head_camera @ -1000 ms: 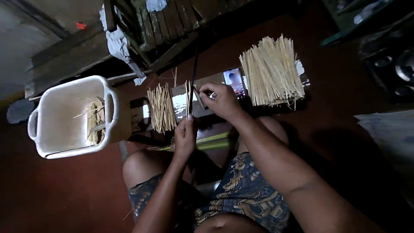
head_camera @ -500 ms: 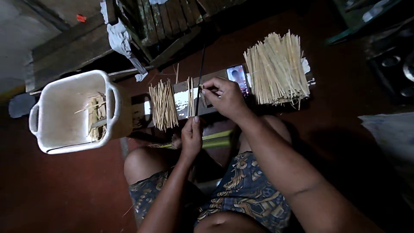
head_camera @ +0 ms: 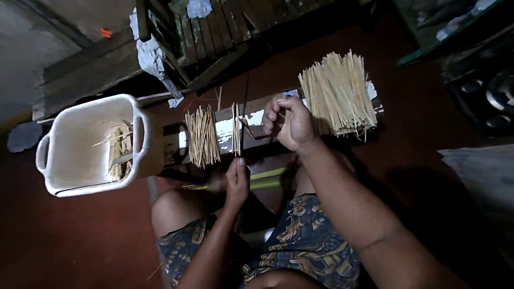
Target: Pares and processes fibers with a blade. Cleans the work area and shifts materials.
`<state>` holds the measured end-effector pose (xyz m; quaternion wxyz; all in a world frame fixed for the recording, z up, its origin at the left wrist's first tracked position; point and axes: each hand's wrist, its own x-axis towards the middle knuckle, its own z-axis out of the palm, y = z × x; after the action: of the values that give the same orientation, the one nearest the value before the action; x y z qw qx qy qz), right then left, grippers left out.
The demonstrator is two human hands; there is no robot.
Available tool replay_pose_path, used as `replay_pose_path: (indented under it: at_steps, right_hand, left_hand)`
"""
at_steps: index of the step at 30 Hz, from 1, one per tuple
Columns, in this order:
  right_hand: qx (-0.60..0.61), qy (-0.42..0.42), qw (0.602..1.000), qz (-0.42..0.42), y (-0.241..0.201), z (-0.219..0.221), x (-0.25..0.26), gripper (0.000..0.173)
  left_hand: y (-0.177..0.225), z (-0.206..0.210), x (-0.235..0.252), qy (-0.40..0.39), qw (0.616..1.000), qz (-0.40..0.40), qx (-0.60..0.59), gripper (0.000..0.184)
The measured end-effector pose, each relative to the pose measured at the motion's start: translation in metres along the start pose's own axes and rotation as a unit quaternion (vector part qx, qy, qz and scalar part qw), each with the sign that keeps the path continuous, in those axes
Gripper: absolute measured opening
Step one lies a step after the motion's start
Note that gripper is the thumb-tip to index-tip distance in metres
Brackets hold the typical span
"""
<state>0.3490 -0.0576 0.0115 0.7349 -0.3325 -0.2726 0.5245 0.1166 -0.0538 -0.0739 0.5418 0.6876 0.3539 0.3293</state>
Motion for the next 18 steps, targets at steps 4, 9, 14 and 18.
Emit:
replay_pose_path:
  at_steps: [4, 9, 14, 18]
  right_hand:
    - [0.139, -0.027, 0.99, 0.004, -0.004, -0.001, 0.001, 0.033]
    - [0.147, -0.034, 0.988, -0.006, -0.005, 0.0, -0.001, 0.032]
    - [0.158, -0.067, 0.985, -0.031, -0.006, 0.002, -0.004, 0.027]
    - [0.171, -0.117, 0.977, -0.051, -0.01, 0.012, -0.02, 0.022]
  left_hand:
    - [0.001, 0.002, -0.001, -0.008, 1.0, 0.006, -0.01, 0.044]
    - [0.002, 0.003, -0.002, -0.003, 1.0, 0.001, -0.012, 0.045]
    - [0.002, 0.004, -0.005, -0.004, 1.0, 0.003, -0.007, 0.044]
    - [0.0, 0.003, -0.011, -0.008, 1.0, 0.003, 0.002, 0.046]
